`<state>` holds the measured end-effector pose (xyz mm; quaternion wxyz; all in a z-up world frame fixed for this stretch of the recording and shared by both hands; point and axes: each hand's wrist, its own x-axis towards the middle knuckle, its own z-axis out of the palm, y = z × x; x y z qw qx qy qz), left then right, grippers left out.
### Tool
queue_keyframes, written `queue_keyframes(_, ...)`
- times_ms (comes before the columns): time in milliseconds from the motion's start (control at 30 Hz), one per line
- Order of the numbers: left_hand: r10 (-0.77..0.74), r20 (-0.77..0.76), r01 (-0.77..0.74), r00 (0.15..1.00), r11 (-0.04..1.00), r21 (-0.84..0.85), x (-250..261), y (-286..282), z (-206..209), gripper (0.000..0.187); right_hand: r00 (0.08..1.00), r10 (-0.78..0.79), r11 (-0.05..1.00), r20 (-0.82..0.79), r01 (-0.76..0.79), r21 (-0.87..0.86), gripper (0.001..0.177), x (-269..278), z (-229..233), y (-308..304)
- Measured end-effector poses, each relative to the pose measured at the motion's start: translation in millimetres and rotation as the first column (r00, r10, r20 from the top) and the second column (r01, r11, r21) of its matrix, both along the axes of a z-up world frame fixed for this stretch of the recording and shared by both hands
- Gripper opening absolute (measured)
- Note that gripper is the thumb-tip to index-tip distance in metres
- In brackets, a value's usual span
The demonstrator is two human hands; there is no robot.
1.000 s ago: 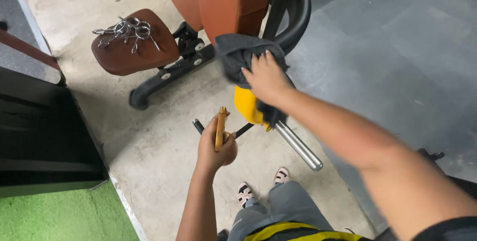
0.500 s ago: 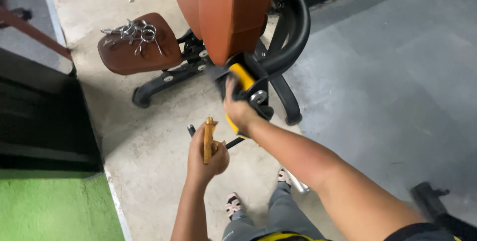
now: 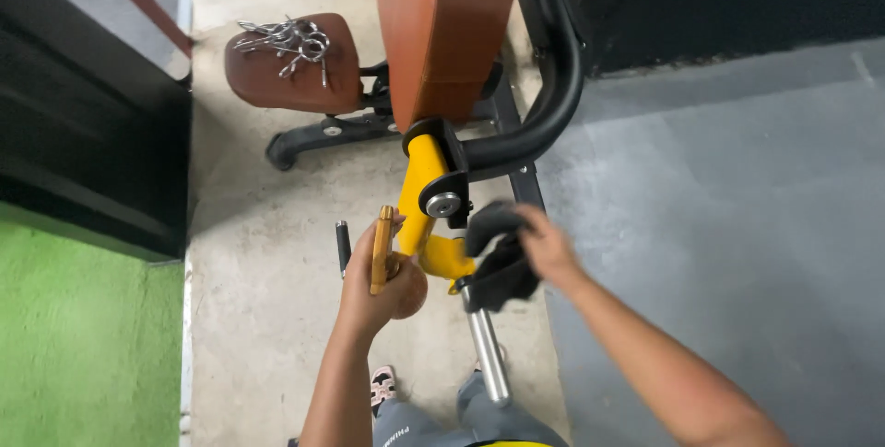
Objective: Clean the metal frames and supports of a gym machine using a cloth and spray bottle.
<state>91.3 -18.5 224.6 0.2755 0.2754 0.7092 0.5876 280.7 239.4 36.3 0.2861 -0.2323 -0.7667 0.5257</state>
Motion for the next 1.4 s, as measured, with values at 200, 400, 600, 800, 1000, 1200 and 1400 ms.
queue_keyframes(200,0.055,-0.302,-0.004,0.952,0.986,0.168,7.2,5.6,0.4,0.055,0.944,0.248,0.965,-0.218,-0.22,0.143,0.052,-31.8,187.6,-1.2)
queue_keyframes(400,0.089,-0.18,-0.077,0.98,0.995,0.07,12.2,5.6,17.6,0.055,1.0,-0.027,0.639,-0.002,0.018,0.769,0.054,-130.3,163.4,-43.9)
queue_keyframes(600,0.027,-0.265,-0.014,0.964,0.999,0.051,1.1,9.3,17.4,0.054,0.986,-0.163,0.897,0.019,0.14,0.418,0.029,-170.9,147.5,-15.5)
queue_keyframes(800,0.001,-0.167,0.003,0.986,1.0,0.022,-19.9,8.5,9.4,0.056,0.907,-0.338,0.801,-0.253,0.418,0.428,0.031,-148.5,144.5,-89.3)
queue_keyframes(1000,-0.03,-0.074,0.027,0.997,0.999,-0.037,-31.4,17.8,22.1,0.053,0.894,-0.278,0.78,-0.35,0.423,0.461,0.039,-151.0,130.7,-54.2)
queue_keyframes(1200,-0.09,-0.149,0.09,0.985,0.996,-0.009,-37.7,22.0,18.4,0.054,0.951,-0.301,0.925,-0.071,0.31,0.219,0.022,-174.2,148.2,-15.2)
queue_keyframes(1400,-0.157,-0.294,0.191,0.943,0.978,0.088,-43.5,30.8,14.3,0.055,0.875,-0.412,0.644,-0.253,0.477,0.599,0.033,-158.0,146.4,-95.1)
